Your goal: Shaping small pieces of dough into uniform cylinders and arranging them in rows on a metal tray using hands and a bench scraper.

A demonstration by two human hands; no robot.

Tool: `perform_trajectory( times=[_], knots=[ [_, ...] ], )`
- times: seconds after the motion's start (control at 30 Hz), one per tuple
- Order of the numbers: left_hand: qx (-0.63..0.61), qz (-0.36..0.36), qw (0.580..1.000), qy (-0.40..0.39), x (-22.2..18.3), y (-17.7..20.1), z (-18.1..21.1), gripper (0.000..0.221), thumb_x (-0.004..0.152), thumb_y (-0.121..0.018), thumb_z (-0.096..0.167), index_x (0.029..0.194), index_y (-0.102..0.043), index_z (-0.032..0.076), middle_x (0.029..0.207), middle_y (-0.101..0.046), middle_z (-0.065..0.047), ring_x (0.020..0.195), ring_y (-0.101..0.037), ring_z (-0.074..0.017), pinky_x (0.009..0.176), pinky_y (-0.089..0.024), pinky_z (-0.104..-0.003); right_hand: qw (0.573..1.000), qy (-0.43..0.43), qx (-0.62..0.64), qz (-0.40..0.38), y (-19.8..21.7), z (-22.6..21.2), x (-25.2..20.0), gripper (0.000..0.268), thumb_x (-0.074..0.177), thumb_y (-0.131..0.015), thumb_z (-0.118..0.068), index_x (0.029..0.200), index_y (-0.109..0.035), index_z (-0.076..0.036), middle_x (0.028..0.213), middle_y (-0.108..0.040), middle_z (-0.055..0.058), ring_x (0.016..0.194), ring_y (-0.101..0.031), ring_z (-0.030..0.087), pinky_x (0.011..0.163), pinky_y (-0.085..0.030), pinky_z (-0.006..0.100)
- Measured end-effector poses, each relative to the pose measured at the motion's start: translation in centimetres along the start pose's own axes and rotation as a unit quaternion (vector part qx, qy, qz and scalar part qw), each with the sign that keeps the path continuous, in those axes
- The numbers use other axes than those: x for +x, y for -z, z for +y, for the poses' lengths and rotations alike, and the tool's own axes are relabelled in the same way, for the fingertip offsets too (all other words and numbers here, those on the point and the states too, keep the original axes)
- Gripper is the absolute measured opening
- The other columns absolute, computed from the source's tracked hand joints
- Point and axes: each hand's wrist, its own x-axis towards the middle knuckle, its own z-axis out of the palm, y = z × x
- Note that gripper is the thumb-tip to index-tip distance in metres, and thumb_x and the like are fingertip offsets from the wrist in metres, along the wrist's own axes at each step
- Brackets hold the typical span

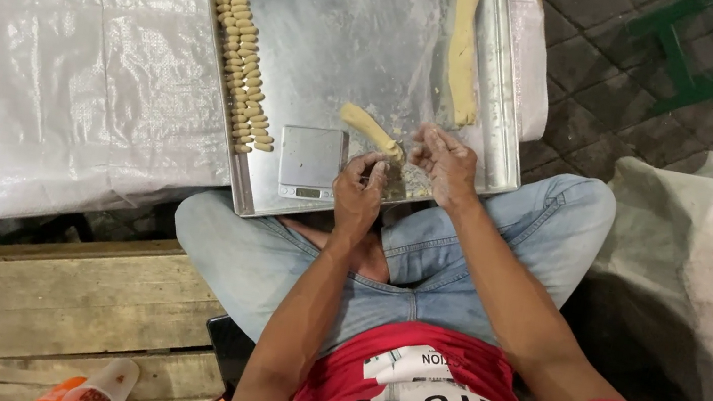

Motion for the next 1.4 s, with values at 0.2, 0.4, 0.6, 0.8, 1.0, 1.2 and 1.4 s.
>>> perform_trajectory(
  times=[0.2, 0.4, 0.6, 0.8, 1.0, 1.2, 1.4],
  knots=[
    [0.004, 0.007, 1.000, 0.002, -0.1, -0.2, 0.2, 0.023, 0.107, -0.060, 0.014, 0.124, -0.067, 0.000, 0.099, -0.074, -0.022, 0.087, -0.075, -0.0324, 0.068, -0.065, -0.047, 0.996, 0.015, 0.031, -0.086, 0.2, -0.7, -0.3, 0.038, 0.102, -0.067, -0.012, 0.137, -0.060, 0.001, 0.118, -0.073, 0.027, 0.077, -0.080, 0.021, 0.073, -0.071, 0.036],
    [0.025, 0.008, 1.000, 0.002, -0.1, -0.1, 0.5, 0.022, 0.106, -0.062, 0.016, 0.120, -0.069, 0.001, 0.096, -0.075, -0.020, 0.083, -0.075, -0.0307, 0.062, -0.064, -0.046, 1.000, -0.002, 0.005, -0.004, -0.4, -0.7, -0.4, 0.020, 0.096, -0.075, -0.010, 0.113, -0.071, 0.000, 0.097, -0.078, 0.022, 0.068, -0.078, 0.021, 0.062, -0.070, 0.034],
    [0.035, 0.015, 0.999, 0.010, 0.1, -0.2, 1.2, 0.022, 0.103, -0.064, 0.015, 0.117, -0.070, 0.000, 0.095, -0.075, -0.022, 0.084, -0.076, -0.0339, 0.063, -0.063, -0.047, 1.000, 0.013, 0.000, 0.015, 1.4, 1.1, 1.6, 0.021, 0.094, -0.078, -0.006, 0.114, -0.075, -0.001, 0.087, -0.076, 0.013, 0.070, -0.074, 0.018, 0.073, -0.071, 0.034],
    [0.008, 0.025, 1.000, 0.016, 0.3, -0.2, 3.2, 0.019, 0.104, -0.064, 0.014, 0.117, -0.072, 0.002, 0.093, -0.077, -0.020, 0.087, -0.076, -0.0361, 0.065, -0.063, -0.048, 1.000, 0.006, 0.015, 0.026, 1.7, 1.3, 2.1, 0.020, 0.093, -0.075, 0.002, 0.111, -0.073, -0.003, 0.094, -0.077, 0.015, 0.075, -0.078, 0.024, 0.074, -0.072, 0.039],
    [0.000, 0.022, 0.999, 0.049, 0.7, -0.3, 1.7, 0.018, 0.101, -0.066, 0.016, 0.114, -0.075, 0.007, 0.092, -0.078, -0.015, 0.084, -0.077, -0.0313, 0.065, -0.063, -0.045, 1.000, 0.020, 0.000, -0.022, 1.0, 0.1, 1.1, 0.027, 0.100, -0.067, -0.003, 0.127, -0.068, 0.000, 0.109, -0.077, 0.017, 0.092, -0.079, 0.024, 0.089, -0.070, 0.041],
    [0.015, 0.008, 0.994, 0.111, 1.0, 0.0, 3.4, 0.018, 0.096, -0.067, 0.022, 0.109, -0.079, 0.018, 0.092, -0.080, -0.009, 0.092, -0.076, -0.0307, 0.080, -0.061, -0.046, 0.998, 0.037, -0.045, 0.015, -0.6, -0.9, 3.5, 0.015, 0.095, -0.074, 0.003, 0.106, -0.075, -0.007, 0.089, -0.074, 0.009, 0.075, -0.076, 0.022, 0.073, -0.070, 0.035],
    [-0.003, 0.000, 0.991, 0.132, 1.2, -0.9, 1.0, 0.020, 0.094, -0.069, 0.022, 0.109, -0.079, 0.014, 0.094, -0.078, -0.016, 0.094, -0.075, -0.0398, 0.082, -0.060, -0.049, 0.970, 0.110, -0.214, -0.038, -8.9, -3.2, 7.7, 0.022, 0.090, -0.084, 0.000, 0.109, -0.075, -0.004, 0.092, -0.075, 0.011, 0.080, -0.078, 0.020, 0.075, -0.072, 0.036]
  ],
)
